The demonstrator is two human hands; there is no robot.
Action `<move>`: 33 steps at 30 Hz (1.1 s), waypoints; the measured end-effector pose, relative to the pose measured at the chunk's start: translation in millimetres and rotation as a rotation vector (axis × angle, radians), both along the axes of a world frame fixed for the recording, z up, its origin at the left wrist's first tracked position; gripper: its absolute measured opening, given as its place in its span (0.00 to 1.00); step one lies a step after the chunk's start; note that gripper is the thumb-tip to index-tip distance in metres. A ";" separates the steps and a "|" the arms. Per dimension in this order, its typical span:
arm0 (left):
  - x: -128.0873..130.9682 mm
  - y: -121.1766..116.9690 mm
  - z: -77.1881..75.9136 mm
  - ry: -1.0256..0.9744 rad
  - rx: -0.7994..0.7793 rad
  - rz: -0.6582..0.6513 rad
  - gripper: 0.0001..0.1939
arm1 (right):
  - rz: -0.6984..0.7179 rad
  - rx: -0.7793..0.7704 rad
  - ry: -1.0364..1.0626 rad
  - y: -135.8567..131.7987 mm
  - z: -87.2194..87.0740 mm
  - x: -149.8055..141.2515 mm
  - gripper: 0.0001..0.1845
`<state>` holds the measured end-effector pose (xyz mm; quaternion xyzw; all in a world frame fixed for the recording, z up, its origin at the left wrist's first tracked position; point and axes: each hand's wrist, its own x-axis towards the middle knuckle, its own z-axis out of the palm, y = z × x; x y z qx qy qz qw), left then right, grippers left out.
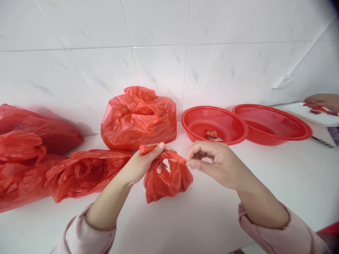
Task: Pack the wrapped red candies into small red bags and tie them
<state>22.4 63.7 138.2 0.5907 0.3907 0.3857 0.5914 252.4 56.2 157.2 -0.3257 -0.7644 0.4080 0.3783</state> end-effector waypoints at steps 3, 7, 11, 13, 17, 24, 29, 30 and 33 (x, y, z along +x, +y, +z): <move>0.5 1.6 2.4 0.104 0.065 -0.067 0.15 | 0.082 -0.010 0.026 1.2 -4.2 -2.1 0.06; 4.0 0.6 6.7 0.167 0.158 -0.056 0.11 | -0.086 0.061 0.249 22.6 -20.6 -21.4 0.11; 0.1 -0.2 1.9 0.141 0.248 0.031 0.06 | -0.031 -0.036 0.217 42.1 -39.3 -42.7 0.18; -2.9 2.7 -6.6 0.119 0.240 0.056 0.05 | -0.004 -0.083 0.174 47.5 -45.9 -47.6 0.19; -1.4 14.2 -29.6 0.190 0.320 0.239 0.04 | -0.022 -0.109 0.124 54.6 -52.8 -47.7 0.16; 8.9 20.2 -39.3 0.254 0.632 0.519 0.06 | 0.137 -0.248 0.051 59.9 -56.8 -44.1 0.21; -0.4 18.3 -36.9 0.317 0.608 0.281 0.09 | 0.166 -0.149 0.009 64.7 -53.7 -34.3 0.13; -2.5 19.3 -37.7 0.342 0.578 0.247 0.11 | 0.150 -0.155 0.008 66.6 -53.9 -32.4 0.16; -8.3 23.1 -40.4 0.413 0.520 0.245 0.13 | 0.010 -0.134 0.058 73.4 -58.3 -30.8 0.22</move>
